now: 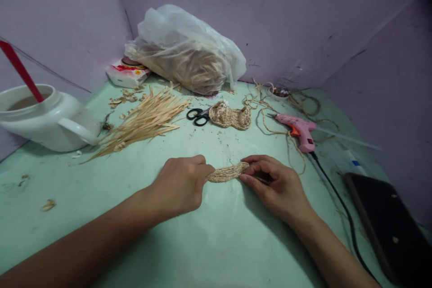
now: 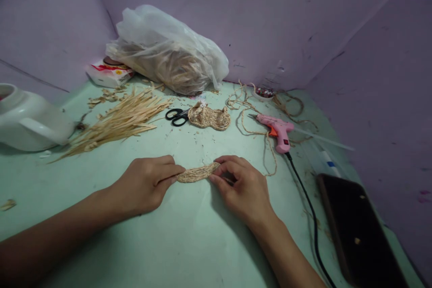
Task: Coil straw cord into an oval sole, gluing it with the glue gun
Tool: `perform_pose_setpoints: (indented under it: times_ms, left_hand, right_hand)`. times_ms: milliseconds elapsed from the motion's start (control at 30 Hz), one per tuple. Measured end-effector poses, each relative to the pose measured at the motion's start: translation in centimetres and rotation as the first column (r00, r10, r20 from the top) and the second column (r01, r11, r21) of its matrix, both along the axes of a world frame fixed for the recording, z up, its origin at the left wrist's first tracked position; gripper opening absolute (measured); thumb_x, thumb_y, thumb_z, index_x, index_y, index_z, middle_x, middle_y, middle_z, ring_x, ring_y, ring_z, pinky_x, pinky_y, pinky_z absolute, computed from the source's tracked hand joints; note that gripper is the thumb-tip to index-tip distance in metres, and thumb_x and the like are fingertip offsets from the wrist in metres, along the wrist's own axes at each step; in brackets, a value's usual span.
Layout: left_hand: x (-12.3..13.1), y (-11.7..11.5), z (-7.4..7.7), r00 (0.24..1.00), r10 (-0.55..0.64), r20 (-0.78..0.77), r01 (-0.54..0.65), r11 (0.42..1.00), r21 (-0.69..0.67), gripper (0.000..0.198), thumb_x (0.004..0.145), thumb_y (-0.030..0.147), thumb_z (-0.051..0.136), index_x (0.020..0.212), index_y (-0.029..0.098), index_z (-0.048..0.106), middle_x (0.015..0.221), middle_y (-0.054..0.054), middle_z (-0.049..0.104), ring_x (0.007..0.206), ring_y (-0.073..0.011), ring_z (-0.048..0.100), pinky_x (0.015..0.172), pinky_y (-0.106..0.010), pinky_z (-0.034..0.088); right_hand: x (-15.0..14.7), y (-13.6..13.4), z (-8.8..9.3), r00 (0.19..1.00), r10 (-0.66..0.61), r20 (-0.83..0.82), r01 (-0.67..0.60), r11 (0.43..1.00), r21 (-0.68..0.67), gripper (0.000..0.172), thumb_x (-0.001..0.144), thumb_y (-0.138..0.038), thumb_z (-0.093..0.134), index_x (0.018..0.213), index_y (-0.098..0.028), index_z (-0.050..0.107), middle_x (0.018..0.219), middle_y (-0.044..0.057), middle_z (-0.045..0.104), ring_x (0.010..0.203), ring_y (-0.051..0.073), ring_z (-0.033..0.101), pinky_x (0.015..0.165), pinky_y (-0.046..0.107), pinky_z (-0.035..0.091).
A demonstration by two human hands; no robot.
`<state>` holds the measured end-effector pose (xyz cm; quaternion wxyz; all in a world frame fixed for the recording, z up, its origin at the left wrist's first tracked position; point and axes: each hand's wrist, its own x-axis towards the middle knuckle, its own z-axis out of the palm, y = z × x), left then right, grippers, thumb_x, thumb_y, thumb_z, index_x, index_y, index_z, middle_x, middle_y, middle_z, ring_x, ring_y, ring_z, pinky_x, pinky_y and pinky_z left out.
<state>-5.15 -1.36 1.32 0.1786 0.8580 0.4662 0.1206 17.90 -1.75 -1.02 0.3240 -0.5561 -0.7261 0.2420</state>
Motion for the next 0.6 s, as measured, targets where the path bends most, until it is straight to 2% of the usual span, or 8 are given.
perform_pose_setpoints:
  times_ms: [133,233,367,467,600]
  left_hand:
    - [-0.1,0.3,0.8,1.000,0.030,-0.007,-0.031,0.988,-0.149,0.031,0.076,0.018,0.053,0.103,0.026,0.065,0.084,0.000,0.063,0.075,-0.0174,0.060,0.066,-0.029,0.044]
    - [0.0,0.1,1.2,0.993,0.113,0.022,-0.107,0.977,-0.185,0.037,0.072,0.027,0.060,0.109,0.024,0.061,0.088,0.000,0.062,0.075,-0.0184,0.058,0.066,-0.031,0.045]
    - [0.4,-0.2,0.9,0.977,0.197,0.082,-0.185,0.974,-0.133,0.037,0.074,0.030,0.059,0.110,0.023,0.061,0.099,-0.002,0.062,0.078,-0.0184,0.058,0.069,-0.033,0.047]
    - [1.0,0.0,0.8,0.981,0.165,0.107,-0.162,0.986,-0.031,0.037,0.075,0.025,0.059,0.111,0.022,0.061,0.110,-0.004,0.060,0.093,-0.0214,0.059,0.077,-0.035,0.048]
    - [1.7,0.6,0.7,0.995,0.076,0.071,-0.076,0.997,-0.005,0.024,0.076,0.021,0.059,0.099,0.021,0.067,0.102,-0.005,0.062,0.094,-0.0223,0.057,0.081,-0.037,0.047]
  right_hand:
    - [0.1,-0.2,-0.1,1.000,-0.011,0.029,0.011,1.000,0.019,0.010,0.078,-0.031,0.065,0.070,-0.024,0.066,0.100,0.004,0.067,0.087,0.020,0.065,0.071,0.033,0.053]
    - [0.1,-0.4,0.0,0.999,-0.018,0.051,0.015,0.999,0.043,0.009,0.077,-0.030,0.066,0.070,-0.024,0.066,0.099,0.003,0.068,0.087,0.020,0.065,0.071,0.033,0.053]
    - [-0.1,-0.5,0.1,0.998,-0.020,0.062,0.015,0.997,0.070,0.009,0.077,-0.028,0.065,0.069,-0.024,0.065,0.097,0.002,0.070,0.087,0.020,0.065,0.072,0.033,0.052]
    - [-0.2,-0.4,0.2,0.998,-0.009,0.068,0.003,0.996,0.091,0.008,0.078,-0.027,0.065,0.071,-0.024,0.065,0.096,0.002,0.071,0.089,0.020,0.065,0.074,0.034,0.051]
    - [-0.2,-0.4,0.3,0.997,-0.008,0.076,0.000,0.995,0.098,0.007,0.077,-0.025,0.066,0.071,-0.024,0.065,0.096,0.002,0.071,0.088,0.020,0.065,0.074,0.034,0.050]
